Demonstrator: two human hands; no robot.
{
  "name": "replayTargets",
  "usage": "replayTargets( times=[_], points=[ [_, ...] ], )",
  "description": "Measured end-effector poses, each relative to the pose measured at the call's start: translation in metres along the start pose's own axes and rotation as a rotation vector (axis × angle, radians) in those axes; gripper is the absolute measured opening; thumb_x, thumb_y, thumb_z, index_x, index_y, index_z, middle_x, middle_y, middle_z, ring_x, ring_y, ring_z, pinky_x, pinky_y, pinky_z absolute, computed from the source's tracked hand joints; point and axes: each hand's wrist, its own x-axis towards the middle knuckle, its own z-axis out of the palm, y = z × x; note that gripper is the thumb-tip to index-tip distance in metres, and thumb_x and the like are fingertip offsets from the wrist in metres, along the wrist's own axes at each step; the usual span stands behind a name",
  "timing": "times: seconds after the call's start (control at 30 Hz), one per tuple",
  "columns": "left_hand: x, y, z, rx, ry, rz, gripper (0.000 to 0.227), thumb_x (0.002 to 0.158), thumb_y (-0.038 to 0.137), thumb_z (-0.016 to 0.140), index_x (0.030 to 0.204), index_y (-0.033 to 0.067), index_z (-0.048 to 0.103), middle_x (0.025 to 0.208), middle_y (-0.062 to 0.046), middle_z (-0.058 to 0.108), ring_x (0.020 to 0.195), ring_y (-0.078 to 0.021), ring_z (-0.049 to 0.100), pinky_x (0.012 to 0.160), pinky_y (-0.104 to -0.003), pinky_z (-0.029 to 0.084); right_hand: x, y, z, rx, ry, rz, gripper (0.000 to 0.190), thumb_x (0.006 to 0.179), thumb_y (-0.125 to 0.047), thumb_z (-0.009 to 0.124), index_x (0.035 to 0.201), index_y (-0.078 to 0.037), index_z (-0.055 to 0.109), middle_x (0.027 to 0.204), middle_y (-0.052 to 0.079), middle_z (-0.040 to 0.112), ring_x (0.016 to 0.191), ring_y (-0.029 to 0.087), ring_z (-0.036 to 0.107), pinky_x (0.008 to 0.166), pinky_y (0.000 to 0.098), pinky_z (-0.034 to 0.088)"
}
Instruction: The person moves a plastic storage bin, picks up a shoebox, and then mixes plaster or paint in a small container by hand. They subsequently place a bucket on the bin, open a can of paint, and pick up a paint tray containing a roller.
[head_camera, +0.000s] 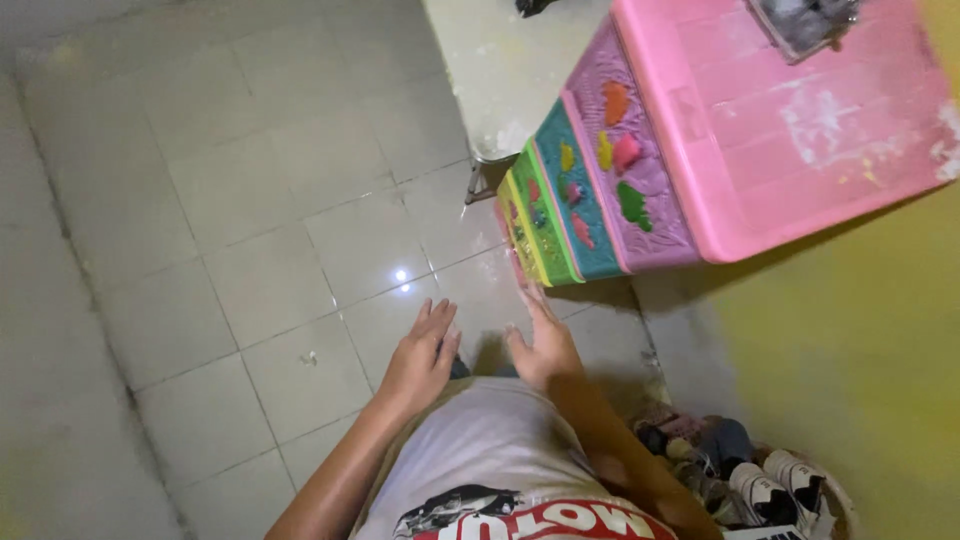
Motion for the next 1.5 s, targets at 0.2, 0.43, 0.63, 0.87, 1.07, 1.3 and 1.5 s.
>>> replayTargets(
  times=[0.2, 0.43, 0.63, 0.87, 1.07, 1.3, 1.5],
  points=[
    [0.016, -0.018, -0.047, 0.025, 0.05, 0.024, 0.046, 0.102, 0.02, 0.054, 0.142, -0.003, 0.054, 0.153, -0.023, 0.049, 0.152, -0.0407, 0.031, 0.12, -0.044, 0.032, 0.03, -0.039, 0.027, -0.132, 0.032, 0.129, 0.068, 0.089, -0.017, 0.063, 0.151, 0.0, 0.041, 0.157, 0.029, 0.039, 0.144, 0.043, 0.039, 0.115, 0.0424, 0.035],
    [0.042, -0.027, -0.074, -0.027, 0.098, 0.03, 0.047, 0.1, 0.019, 0.056, 0.142, -0.0023, 0.054, 0.155, -0.023, 0.047, 0.153, -0.04, 0.029, 0.119, -0.044, 0.033, 0.071, -0.051, 0.032, -0.225, 0.183, -0.165, 0.062, 0.088, -0.016, 0.062, 0.144, 0.006, 0.051, 0.149, 0.035, 0.048, 0.14, 0.047, 0.049, 0.116, 0.044, 0.041],
    [0.076, -0.031, -0.09, 0.002, 0.069, -0.007, 0.046, 0.101, 0.018, 0.056, 0.141, -0.0025, 0.055, 0.154, -0.023, 0.047, 0.153, -0.0405, 0.027, 0.119, -0.043, 0.032, 0.125, -0.048, 0.045, -0.386, 0.231, -0.154, 0.06, 0.088, -0.019, 0.064, 0.142, 0.005, 0.053, 0.146, 0.036, 0.049, 0.137, 0.05, 0.05, 0.114, 0.0478, 0.041],
    [0.15, -0.031, -0.126, 0.037, 0.091, -0.009, 0.044, 0.101, 0.017, 0.056, 0.14, -0.004, 0.056, 0.153, -0.025, 0.048, 0.153, -0.0418, 0.029, 0.12, -0.046, 0.032, 0.22, -0.042, 0.05, -0.337, 0.165, -0.153, 0.06, 0.089, -0.021, 0.066, 0.142, 0.004, 0.051, 0.143, 0.032, 0.053, 0.133, 0.048, 0.052, 0.11, 0.0489, 0.043],
    [0.232, -0.017, -0.164, 0.095, 0.091, -0.056, 0.044, 0.1, 0.017, 0.056, 0.139, -0.0035, 0.057, 0.15, -0.025, 0.05, 0.149, -0.0435, 0.03, 0.117, -0.046, 0.034, 0.312, -0.043, 0.046, -0.284, 0.059, -0.111, 0.061, 0.089, -0.023, 0.068, 0.141, 0.003, 0.05, 0.14, 0.029, 0.056, 0.129, 0.047, 0.053, 0.107, 0.0498, 0.045],
    [0.304, -0.015, -0.195, 0.067, 0.079, -0.098, 0.044, 0.101, 0.018, 0.054, 0.139, -0.0042, 0.055, 0.15, -0.024, 0.052, 0.15, -0.0424, 0.032, 0.118, -0.045, 0.036, 0.387, -0.055, 0.039, -0.234, 0.034, -0.075, 0.057, 0.089, -0.025, 0.067, 0.138, 0.001, 0.054, 0.144, 0.026, 0.055, 0.125, 0.044, 0.058, 0.104, 0.045, 0.049],
    [0.359, -0.038, -0.231, 0.176, 0.127, -0.045, 0.046, 0.102, 0.018, 0.056, 0.142, -0.0052, 0.053, 0.152, -0.026, 0.047, 0.148, -0.0445, 0.033, 0.118, -0.047, 0.034, 0.452, -0.083, 0.059, -0.359, 0.068, -0.229, 0.069, 0.088, -0.022, 0.069, 0.146, 0.006, 0.042, 0.156, 0.036, 0.032, 0.146, 0.052, 0.031, 0.113, 0.0536, 0.038]
  ],
)
